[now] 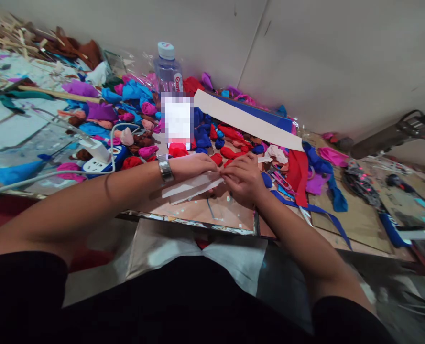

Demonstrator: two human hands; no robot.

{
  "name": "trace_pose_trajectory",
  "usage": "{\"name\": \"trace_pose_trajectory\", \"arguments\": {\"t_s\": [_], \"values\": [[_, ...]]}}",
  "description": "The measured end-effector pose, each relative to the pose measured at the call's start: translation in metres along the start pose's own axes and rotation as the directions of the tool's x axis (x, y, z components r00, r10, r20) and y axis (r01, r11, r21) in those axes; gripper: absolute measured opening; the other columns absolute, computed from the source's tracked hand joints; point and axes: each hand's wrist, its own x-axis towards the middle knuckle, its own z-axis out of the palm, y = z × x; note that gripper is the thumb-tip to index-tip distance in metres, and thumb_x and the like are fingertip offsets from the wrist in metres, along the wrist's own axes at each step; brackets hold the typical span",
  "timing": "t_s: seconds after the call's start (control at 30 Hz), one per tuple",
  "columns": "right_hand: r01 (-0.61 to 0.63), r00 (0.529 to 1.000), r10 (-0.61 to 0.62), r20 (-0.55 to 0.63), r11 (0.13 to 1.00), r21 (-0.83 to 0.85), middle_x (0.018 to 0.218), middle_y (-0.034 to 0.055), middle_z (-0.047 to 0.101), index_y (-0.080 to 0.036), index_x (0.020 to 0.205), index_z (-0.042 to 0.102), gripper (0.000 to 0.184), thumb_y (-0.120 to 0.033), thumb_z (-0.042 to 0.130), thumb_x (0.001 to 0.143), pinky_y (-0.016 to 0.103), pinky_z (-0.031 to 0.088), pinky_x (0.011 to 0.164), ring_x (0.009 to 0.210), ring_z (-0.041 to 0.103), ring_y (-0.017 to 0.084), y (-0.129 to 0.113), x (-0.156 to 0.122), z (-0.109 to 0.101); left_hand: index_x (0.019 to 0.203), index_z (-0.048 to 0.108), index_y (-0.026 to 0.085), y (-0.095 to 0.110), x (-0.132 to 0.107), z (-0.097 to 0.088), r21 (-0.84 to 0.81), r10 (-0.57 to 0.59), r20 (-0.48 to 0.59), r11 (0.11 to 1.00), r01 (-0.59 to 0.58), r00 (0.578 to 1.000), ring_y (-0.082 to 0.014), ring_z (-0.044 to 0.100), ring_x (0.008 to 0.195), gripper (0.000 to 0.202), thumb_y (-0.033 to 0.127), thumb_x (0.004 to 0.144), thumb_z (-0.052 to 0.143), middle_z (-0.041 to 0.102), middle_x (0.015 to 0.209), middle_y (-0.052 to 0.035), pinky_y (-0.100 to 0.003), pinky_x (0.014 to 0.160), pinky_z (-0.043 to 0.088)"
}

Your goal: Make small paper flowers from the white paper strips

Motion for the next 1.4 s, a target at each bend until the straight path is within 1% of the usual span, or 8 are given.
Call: {"name": "trace_pose_trajectory", "arguments": {"t_s": [0.07, 0.17, 0.4, 0.6, 0.9, 1.17, 1.3, 1.4], "values": [[-0.013, 1.0, 0.013, 0.018, 1.0, 0.004, 0.098, -0.0005, 0.083, -0.03, 0.103, 0.079, 0.012, -0.034, 0.068, 0.102, 0.049, 0.036, 0.105, 0.1, 0.068, 0.022, -0.001, 0.0002, -0.0005, 0.08, 0.071, 0.015, -0.0024, 0.0014, 0.0003, 0.008, 0.007, -0.01, 1.0, -0.007, 1.0, -0.0136, 0.06, 0.065, 0.034, 0.048, 0.083, 0.064, 0.072, 0.077, -0.0034, -0.023, 0.06, 0.045], [-0.049, 0.998, 0.05, 0.04, 0.999, -0.015, 0.1, 0.0009, 0.083, -0.029, 0.103, 0.078, 0.014, -0.037, 0.067, 0.102, 0.05, 0.035, 0.107, 0.101, 0.067, 0.023, -0.0024, 0.0006, -0.0007, 0.081, 0.07, 0.016, -0.0047, 0.0031, 0.0003, 0.047, 0.014, 0.031, 0.999, -0.015, 0.999, -0.0131, 0.059, 0.063, 0.03, 0.044, 0.083, 0.063, 0.069, 0.074, -0.0016, -0.023, 0.059, 0.043], [-0.061, 0.998, 0.062, 0.028, 0.997, -0.038, 0.098, 0.0017, 0.082, -0.028, 0.099, 0.077, 0.015, -0.037, 0.066, 0.103, 0.049, 0.035, 0.106, 0.099, 0.067, 0.023, -0.0037, 0.0014, 0.0001, 0.081, 0.074, 0.015, -0.0029, 0.0036, -0.0035, 0.236, 0.077, -0.043, 0.97, -0.065, 0.996, -0.0123, 0.053, 0.064, 0.034, 0.046, 0.083, 0.06, 0.065, 0.072, -0.0002, -0.024, 0.059, 0.038], [-0.047, 0.999, 0.047, 0.011, 0.998, -0.038, 0.098, 0.0012, 0.082, -0.028, 0.101, 0.076, 0.012, -0.035, 0.067, 0.102, 0.049, 0.034, 0.108, 0.101, 0.067, 0.023, -0.0047, 0.0002, -0.0002, 0.077, 0.072, 0.015, -0.0016, 0.0009, -0.0005, 0.17, 0.008, -0.051, 0.985, 0.001, 0.999, -0.0128, 0.048, 0.06, 0.033, 0.047, 0.08, 0.063, 0.061, 0.067, -0.0009, -0.026, 0.056, 0.035], [-0.063, 0.997, 0.064, 0.041, 0.998, -0.031, 0.098, 0.0021, 0.081, -0.027, 0.1, 0.075, 0.013, -0.035, 0.066, 0.103, 0.048, 0.033, 0.107, 0.1, 0.067, 0.022, -0.0025, -0.0001, 0.0018, 0.076, 0.07, 0.015, -0.0008, 0.0009, -0.0029, 0.247, 0.147, -0.015, 0.959, -0.139, 0.989, -0.0121, 0.051, 0.066, 0.028, 0.043, 0.082, 0.064, 0.06, 0.07, 0.0011, -0.025, 0.063, 0.037], [-0.115, 0.987, 0.116, 0.11, 0.993, -0.015, 0.1, 0.0038, 0.079, -0.025, 0.1, 0.071, 0.012, -0.034, 0.064, 0.103, 0.047, 0.033, 0.103, 0.099, 0.064, 0.024, -0.0045, -0.0001, 0.0025, 0.076, 0.072, 0.015, -0.002, -0.0001, 0.0022, 0.403, 0.274, -0.068, 0.887, -0.225, 0.959, -0.0111, 0.048, 0.064, 0.03, 0.042, 0.086, 0.063, 0.06, 0.068, 0.0007, -0.025, 0.06, 0.032], [-0.12, 0.989, 0.122, 0.079, 0.992, -0.027, 0.096, 0.0027, 0.079, -0.025, 0.1, 0.071, 0.012, -0.035, 0.065, 0.103, 0.047, 0.033, 0.103, 0.097, 0.065, 0.023, -0.0041, 0.0009, 0.0013, 0.075, 0.07, 0.015, 0.0016, -0.0019, 0.0027, 0.388, 0.263, -0.061, 0.895, -0.22, 0.963, -0.0115, 0.05, 0.065, 0.031, 0.041, 0.088, 0.06, 0.06, 0.068, 0.0008, -0.025, 0.06, 0.033], [-0.136, 0.989, 0.137, 0.059, 0.99, -0.026, 0.094, 0.002, 0.079, -0.026, 0.1, 0.073, 0.014, -0.038, 0.065, 0.103, 0.047, 0.033, 0.106, 0.094, 0.066, 0.023, -0.0034, 0.0014, 0.001, 0.074, 0.067, 0.015, 0.0006, -0.001, 0.0021, 0.292, 0.201, -0.06, 0.94, -0.175, 0.978, -0.0118, 0.052, 0.064, 0.027, 0.039, 0.085, 0.058, 0.061, 0.069, 0.0006, -0.024, 0.058, 0.034]]}}
